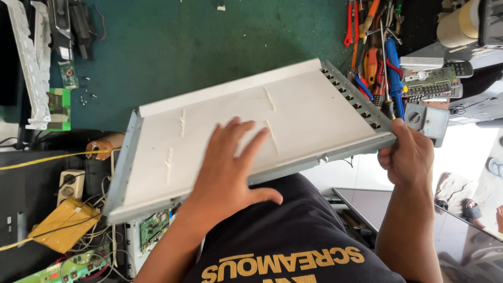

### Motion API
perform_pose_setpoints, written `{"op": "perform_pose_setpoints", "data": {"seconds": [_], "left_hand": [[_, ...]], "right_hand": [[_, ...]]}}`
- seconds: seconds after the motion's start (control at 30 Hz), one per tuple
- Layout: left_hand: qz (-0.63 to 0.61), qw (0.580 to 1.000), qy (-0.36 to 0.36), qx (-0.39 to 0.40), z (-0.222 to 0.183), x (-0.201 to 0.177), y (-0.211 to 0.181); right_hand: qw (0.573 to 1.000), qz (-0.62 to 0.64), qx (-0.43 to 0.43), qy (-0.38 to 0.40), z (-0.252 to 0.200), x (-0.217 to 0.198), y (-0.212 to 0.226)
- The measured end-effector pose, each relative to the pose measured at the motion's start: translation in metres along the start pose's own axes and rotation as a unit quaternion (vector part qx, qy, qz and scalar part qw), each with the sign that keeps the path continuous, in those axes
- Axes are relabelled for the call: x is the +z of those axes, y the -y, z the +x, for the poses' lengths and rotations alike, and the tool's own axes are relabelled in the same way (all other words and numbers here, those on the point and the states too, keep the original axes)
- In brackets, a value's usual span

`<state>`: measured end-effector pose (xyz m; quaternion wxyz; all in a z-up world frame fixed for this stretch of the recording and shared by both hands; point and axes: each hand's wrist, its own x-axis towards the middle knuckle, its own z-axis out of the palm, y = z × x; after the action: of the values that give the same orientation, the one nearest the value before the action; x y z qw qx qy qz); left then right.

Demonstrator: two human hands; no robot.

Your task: The person disassembles the internal frame and backplate of a flat-screen display by removing small components, detaching horizontal supports, and using pliers to manipulate metal tabs on the rear casing.

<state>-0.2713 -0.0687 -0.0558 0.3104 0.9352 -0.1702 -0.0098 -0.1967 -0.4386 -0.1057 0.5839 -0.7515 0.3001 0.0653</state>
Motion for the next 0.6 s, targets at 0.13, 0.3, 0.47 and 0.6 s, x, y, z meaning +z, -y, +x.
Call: {"op": "perform_pose_setpoints", "data": {"seconds": [0.13,0.3,0.47,0.6], "left_hand": [[-0.076,0.984,-0.157,-0.041,-0.056,-0.077,0.054],[-0.085,0.691,0.079,-0.713,-0.116,-0.100,0.171],[-0.345,0.651,-0.053,-0.674,-0.168,-0.035,0.225],[-0.249,0.715,-0.019,-0.653,-0.179,-0.027,0.235]], "right_hand": [[1.000,-0.022,0.000,-0.007,-0.006,0.001,0.006],[0.999,-0.029,0.021,-0.022,-0.003,0.006,0.012],[0.999,0.024,0.029,-0.028,0.005,0.002,-0.005],[1.000,-0.013,0.002,0.001,0.006,-0.002,-0.007]]}}
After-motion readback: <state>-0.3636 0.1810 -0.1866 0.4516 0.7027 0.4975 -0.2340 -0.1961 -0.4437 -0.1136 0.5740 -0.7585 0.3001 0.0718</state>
